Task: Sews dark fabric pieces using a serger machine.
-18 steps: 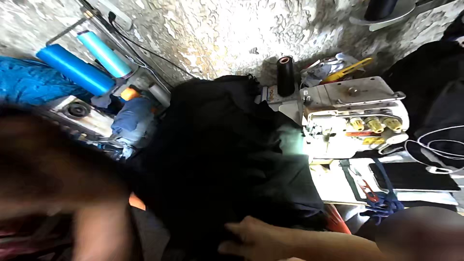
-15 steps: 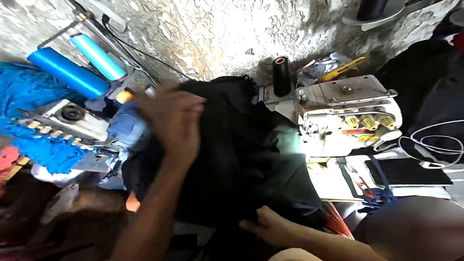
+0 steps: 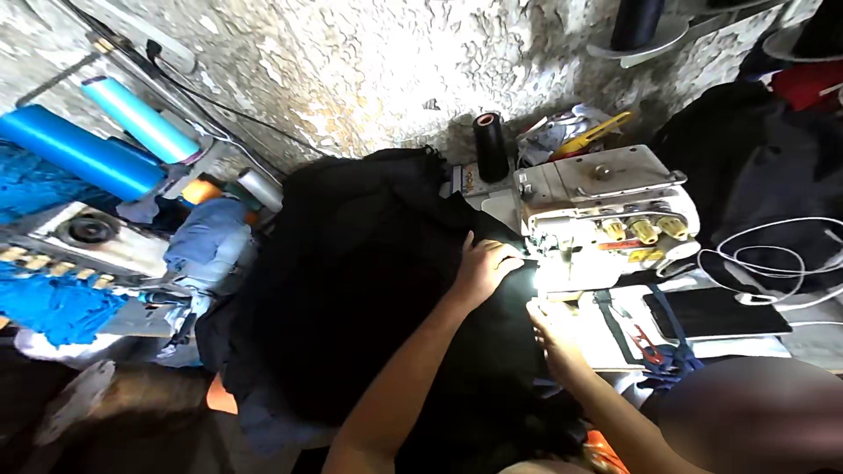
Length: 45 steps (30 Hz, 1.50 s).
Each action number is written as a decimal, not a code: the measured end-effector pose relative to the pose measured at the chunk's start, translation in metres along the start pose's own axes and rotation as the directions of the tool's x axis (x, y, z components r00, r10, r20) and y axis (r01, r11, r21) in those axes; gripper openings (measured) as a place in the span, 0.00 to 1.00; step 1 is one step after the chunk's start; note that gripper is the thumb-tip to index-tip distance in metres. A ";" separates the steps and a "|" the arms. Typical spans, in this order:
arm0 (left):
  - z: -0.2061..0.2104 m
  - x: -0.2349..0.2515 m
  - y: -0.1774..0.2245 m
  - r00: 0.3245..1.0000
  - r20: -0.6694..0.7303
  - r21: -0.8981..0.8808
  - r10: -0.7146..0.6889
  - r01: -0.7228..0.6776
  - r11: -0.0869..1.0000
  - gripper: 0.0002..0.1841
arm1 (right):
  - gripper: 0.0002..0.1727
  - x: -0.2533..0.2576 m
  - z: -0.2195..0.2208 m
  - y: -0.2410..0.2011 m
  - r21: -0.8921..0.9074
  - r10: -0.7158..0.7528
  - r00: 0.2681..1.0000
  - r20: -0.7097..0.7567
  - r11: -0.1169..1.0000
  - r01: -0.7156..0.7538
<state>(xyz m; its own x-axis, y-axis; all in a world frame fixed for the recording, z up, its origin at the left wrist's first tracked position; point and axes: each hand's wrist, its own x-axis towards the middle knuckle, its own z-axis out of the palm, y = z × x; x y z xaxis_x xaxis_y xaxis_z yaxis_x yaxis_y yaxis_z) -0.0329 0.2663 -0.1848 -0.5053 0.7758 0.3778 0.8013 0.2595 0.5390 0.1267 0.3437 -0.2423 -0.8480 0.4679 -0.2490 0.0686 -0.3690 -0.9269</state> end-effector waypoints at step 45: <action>0.034 -0.009 0.001 0.995 -0.072 0.044 0.064 -0.061 0.997 0.02 | 0.07 -0.012 -0.012 0.040 -0.075 -0.224 0.968 -0.117 0.973 0.216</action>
<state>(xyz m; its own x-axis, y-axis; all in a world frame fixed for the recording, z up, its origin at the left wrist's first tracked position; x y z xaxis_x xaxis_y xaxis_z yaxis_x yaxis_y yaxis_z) -0.0170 0.2790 -0.2135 -0.4749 0.7475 0.4645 0.8439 0.2372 0.4813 0.1455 0.3329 -0.2803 -0.7743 0.6293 -0.0664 -0.0771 -0.1979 -0.9772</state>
